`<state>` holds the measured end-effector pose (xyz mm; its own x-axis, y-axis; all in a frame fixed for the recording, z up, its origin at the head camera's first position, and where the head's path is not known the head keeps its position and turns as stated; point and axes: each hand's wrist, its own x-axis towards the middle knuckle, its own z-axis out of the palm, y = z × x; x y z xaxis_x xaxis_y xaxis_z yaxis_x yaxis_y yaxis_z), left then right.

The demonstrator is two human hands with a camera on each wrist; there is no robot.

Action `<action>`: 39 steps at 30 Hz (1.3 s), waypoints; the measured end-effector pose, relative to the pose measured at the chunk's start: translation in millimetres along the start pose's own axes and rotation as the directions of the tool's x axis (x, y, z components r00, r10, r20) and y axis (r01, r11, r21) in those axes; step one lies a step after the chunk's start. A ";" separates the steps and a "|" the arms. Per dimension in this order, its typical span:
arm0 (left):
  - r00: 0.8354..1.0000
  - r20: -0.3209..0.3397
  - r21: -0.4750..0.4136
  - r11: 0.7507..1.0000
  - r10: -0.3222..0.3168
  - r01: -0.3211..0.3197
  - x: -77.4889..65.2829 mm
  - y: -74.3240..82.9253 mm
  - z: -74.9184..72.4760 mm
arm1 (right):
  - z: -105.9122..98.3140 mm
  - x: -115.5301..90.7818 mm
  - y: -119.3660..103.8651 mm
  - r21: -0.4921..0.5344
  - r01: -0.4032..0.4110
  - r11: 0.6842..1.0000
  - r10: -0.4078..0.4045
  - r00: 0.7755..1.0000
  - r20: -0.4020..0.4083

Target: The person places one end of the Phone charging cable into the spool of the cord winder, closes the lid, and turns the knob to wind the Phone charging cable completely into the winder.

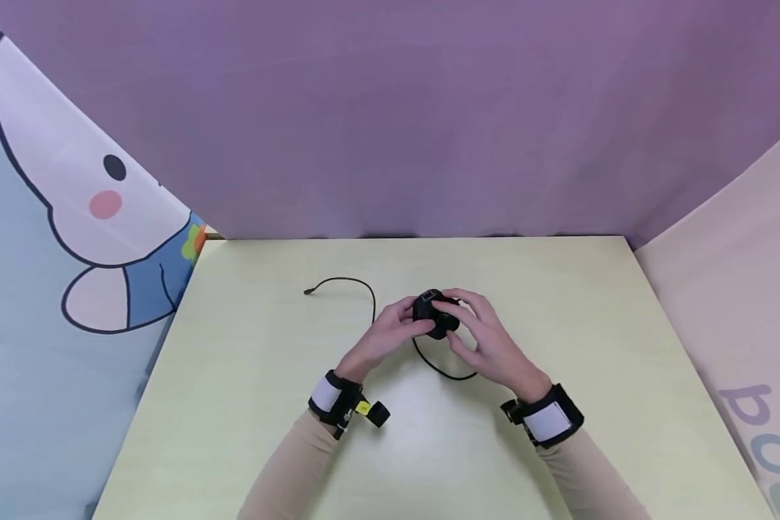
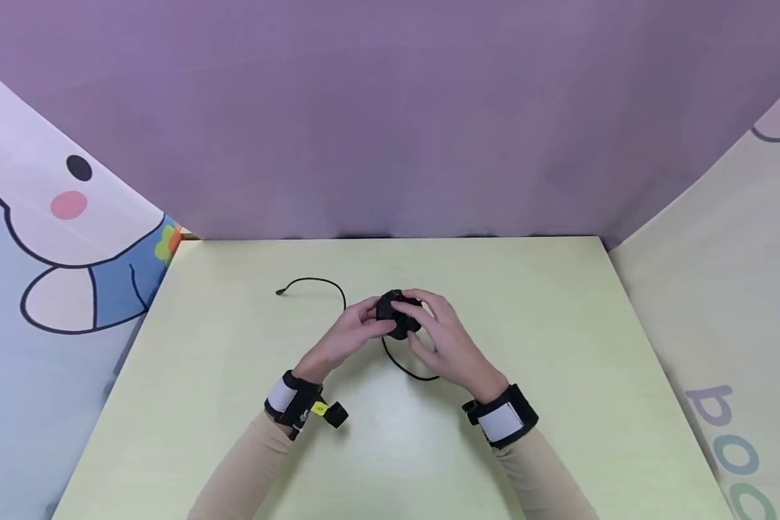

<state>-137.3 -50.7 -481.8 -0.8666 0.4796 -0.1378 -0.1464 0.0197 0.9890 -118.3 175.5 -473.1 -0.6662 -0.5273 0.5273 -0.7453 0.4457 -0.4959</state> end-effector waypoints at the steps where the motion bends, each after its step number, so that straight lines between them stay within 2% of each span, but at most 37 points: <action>1: 1.000 -0.008 -0.001 1.000 -0.001 0.001 0.2 0.2 0.3 | 0.7 0.1 0.7 -0.026 0.016 1.000 -0.017 0.999 -0.038; 3: 1.000 -0.019 -0.001 1.000 -0.006 0.006 0.4 0.8 0.9 | 1.6 1.2 1.9 -0.096 0.046 0.994 -0.055 0.994 -0.096; 5: 1.000 -0.025 0.000 1.000 -0.012 0.012 0.1 1.5 1.4 | 2.0 2.3 3.5 -0.170 0.071 0.983 -0.092 0.989 -0.116; 14: 0.999 -0.040 0.012 1.000 -0.027 0.027 -3.5 9.0 6.5 | -3.8 8.3 3.1 -0.422 0.206 0.883 -0.236 0.971 -0.021; 16: 0.999 -0.039 0.017 0.999 -0.027 0.027 -4.2 9.5 6.9 | -3.8 9.4 3.2 -0.458 0.222 0.860 -0.258 0.966 -0.016; 19: 0.999 -0.035 0.025 0.999 -0.025 0.025 -5.0 9.7 7.1 | -2.9 10.8 3.8 -0.487 0.227 0.843 -0.276 0.961 -0.030; 30: 0.999 -0.046 0.014 1.000 -0.022 0.022 -5.9 9.5 7.9 | 0.2 10.7 4.8 -0.498 0.212 0.840 -0.293 0.952 -0.089; 39: 0.999 -0.054 0.004 1.000 -0.005 0.005 -5.7 10.8 10.9 | 4.7 8.8 7.8 -0.458 0.169 0.873 -0.272 0.948 -0.168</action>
<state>-128.7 -43.7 -469.8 -0.8906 0.4311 -0.1450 -0.1488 0.0251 0.9885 -129.8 170.9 -475.5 -0.4332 -0.4995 0.7502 -0.7753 0.6309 -0.0276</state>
